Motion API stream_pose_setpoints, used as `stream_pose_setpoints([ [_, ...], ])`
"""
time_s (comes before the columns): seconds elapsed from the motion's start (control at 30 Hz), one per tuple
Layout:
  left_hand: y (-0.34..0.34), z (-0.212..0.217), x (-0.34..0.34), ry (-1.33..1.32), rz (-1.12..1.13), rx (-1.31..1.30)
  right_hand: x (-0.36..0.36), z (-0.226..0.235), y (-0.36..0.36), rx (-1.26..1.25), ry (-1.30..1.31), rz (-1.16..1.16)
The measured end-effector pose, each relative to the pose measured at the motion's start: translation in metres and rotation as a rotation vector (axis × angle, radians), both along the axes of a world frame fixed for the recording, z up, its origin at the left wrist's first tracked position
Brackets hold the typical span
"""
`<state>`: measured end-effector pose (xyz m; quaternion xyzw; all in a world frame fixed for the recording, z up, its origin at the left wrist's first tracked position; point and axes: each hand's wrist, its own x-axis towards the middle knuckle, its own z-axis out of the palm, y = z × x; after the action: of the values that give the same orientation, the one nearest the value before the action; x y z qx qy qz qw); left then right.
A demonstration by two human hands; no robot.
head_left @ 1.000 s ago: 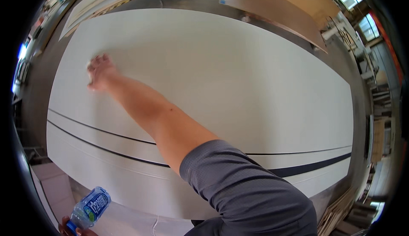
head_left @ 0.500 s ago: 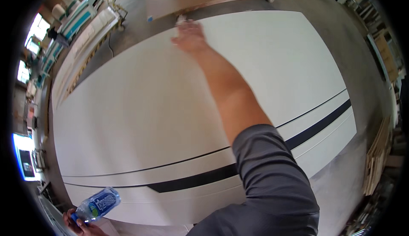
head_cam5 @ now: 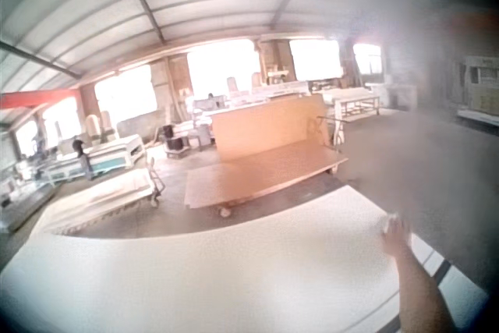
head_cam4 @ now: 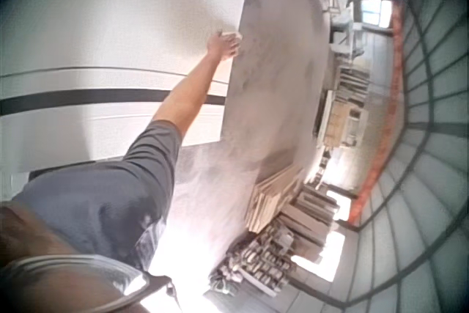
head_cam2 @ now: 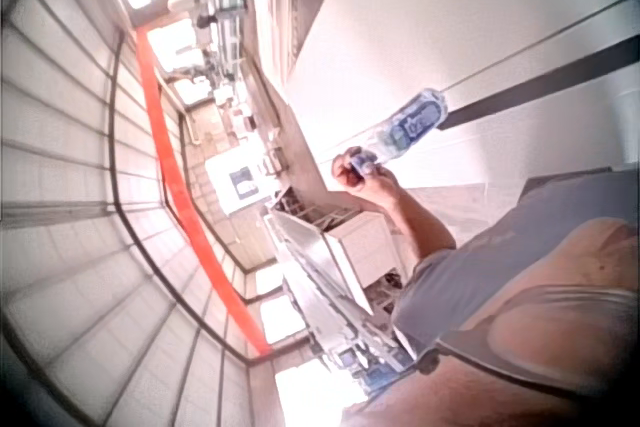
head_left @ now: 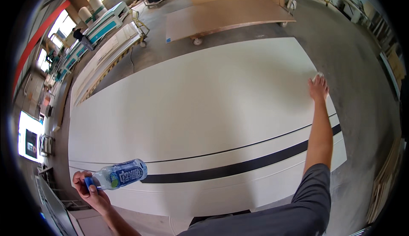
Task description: The person wipes a large white panel with a cloth, applies liquid from a bottle, and continues wiping before moving a wooden panel onto a stack.
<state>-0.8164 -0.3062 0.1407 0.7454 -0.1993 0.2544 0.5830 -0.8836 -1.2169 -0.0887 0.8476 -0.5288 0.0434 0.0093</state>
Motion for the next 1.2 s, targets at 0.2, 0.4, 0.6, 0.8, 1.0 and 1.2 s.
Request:
stream_pose_setpoints([
  [0.2,0.032,-0.036,-0.055,0.010,0.182,0.095,0.139,-0.063,0.099,-0.487,-0.257,0.444],
  [0.4,0.038,-0.055,-0.110,0.026,0.244,0.118,0.282,-0.079,0.477,-0.587,-0.794,0.853],
  [0.6,0.040,-0.037,-0.140,-0.074,0.281,0.207,0.185,0.026,0.676,0.255,-0.137,1.294],
  [0.8,-0.018,-0.011,-0.147,-0.114,0.338,0.170,0.139,0.036,0.523,0.176,-0.184,0.997],
  [1.0,-0.079,0.004,-0.164,-0.206,0.413,0.168,0.124,0.029,0.265,0.020,-0.256,0.683],
  [1.2,-0.095,0.016,-0.158,-0.129,0.332,0.035,0.140,0.017,0.109,-0.100,-0.183,0.868],
])
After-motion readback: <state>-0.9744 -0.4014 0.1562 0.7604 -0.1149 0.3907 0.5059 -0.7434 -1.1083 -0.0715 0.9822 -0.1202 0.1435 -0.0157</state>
